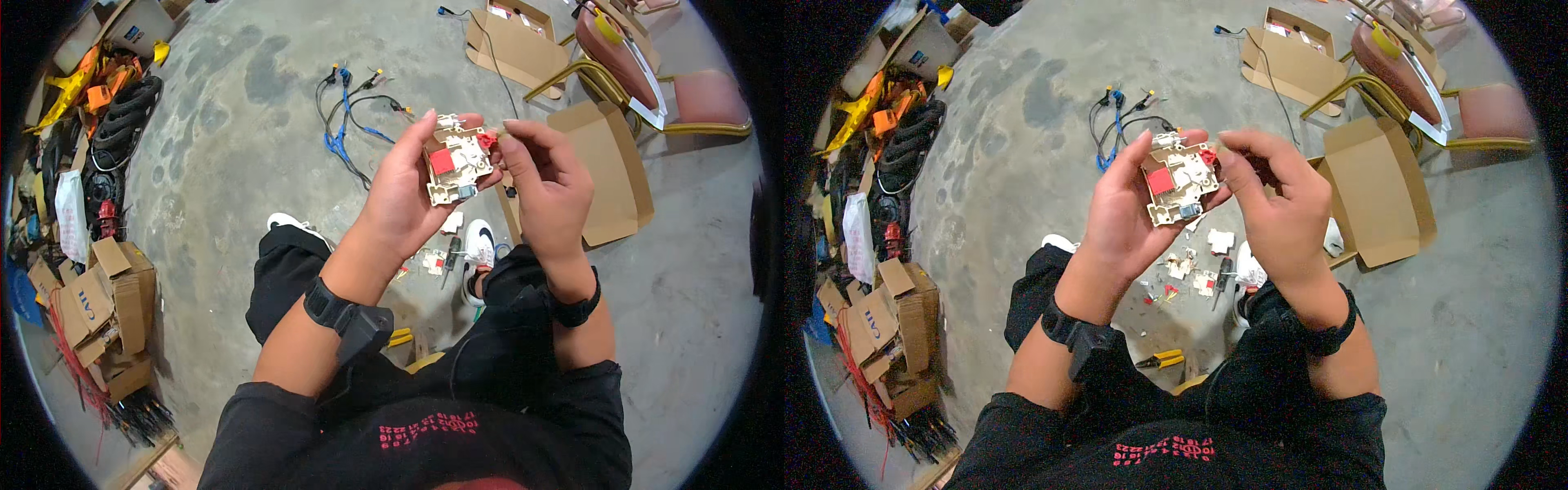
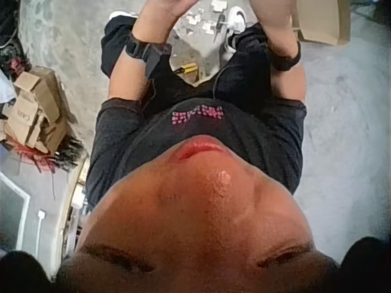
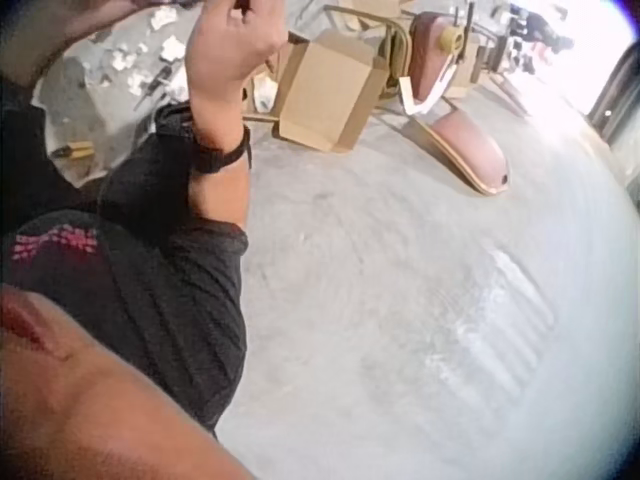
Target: Inspecting and connecting wires to a circuit board in a workshop environment.
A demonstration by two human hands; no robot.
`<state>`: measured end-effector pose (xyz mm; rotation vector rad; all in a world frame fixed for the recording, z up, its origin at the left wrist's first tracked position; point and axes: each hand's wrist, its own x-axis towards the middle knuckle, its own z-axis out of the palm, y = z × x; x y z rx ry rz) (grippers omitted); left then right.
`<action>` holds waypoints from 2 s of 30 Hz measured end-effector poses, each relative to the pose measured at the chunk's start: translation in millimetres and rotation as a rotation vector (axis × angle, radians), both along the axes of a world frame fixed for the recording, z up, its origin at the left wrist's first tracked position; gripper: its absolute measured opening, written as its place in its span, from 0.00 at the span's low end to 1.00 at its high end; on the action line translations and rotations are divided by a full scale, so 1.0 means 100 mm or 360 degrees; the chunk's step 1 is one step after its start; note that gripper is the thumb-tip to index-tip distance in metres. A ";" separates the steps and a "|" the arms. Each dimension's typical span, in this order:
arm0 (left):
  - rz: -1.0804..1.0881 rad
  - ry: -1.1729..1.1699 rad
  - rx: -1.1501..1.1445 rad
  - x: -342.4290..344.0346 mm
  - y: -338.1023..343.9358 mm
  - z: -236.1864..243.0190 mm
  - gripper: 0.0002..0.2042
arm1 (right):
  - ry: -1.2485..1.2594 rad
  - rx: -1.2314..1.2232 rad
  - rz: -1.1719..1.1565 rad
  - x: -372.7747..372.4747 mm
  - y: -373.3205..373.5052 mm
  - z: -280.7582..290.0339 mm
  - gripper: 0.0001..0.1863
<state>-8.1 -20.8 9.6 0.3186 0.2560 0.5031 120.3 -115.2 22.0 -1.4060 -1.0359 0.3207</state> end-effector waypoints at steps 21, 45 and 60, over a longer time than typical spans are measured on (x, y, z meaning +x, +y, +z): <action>0.0099 0.0081 0.0187 0.01 0.06 -0.03 0.23 | 0.0383 -0.0393 0.0060 -0.04 -0.07 0.08 0.11; 0.0105 0.0091 0.0176 -0.05 0.07 -0.01 0.23 | -0.0136 -0.0330 -0.0045 -0.14 -0.03 -0.06 0.08; 0.0068 0.0009 0.0107 -0.05 0.06 -0.03 0.21 | -0.0377 -0.0293 -0.0088 -0.12 -0.07 -0.06 0.06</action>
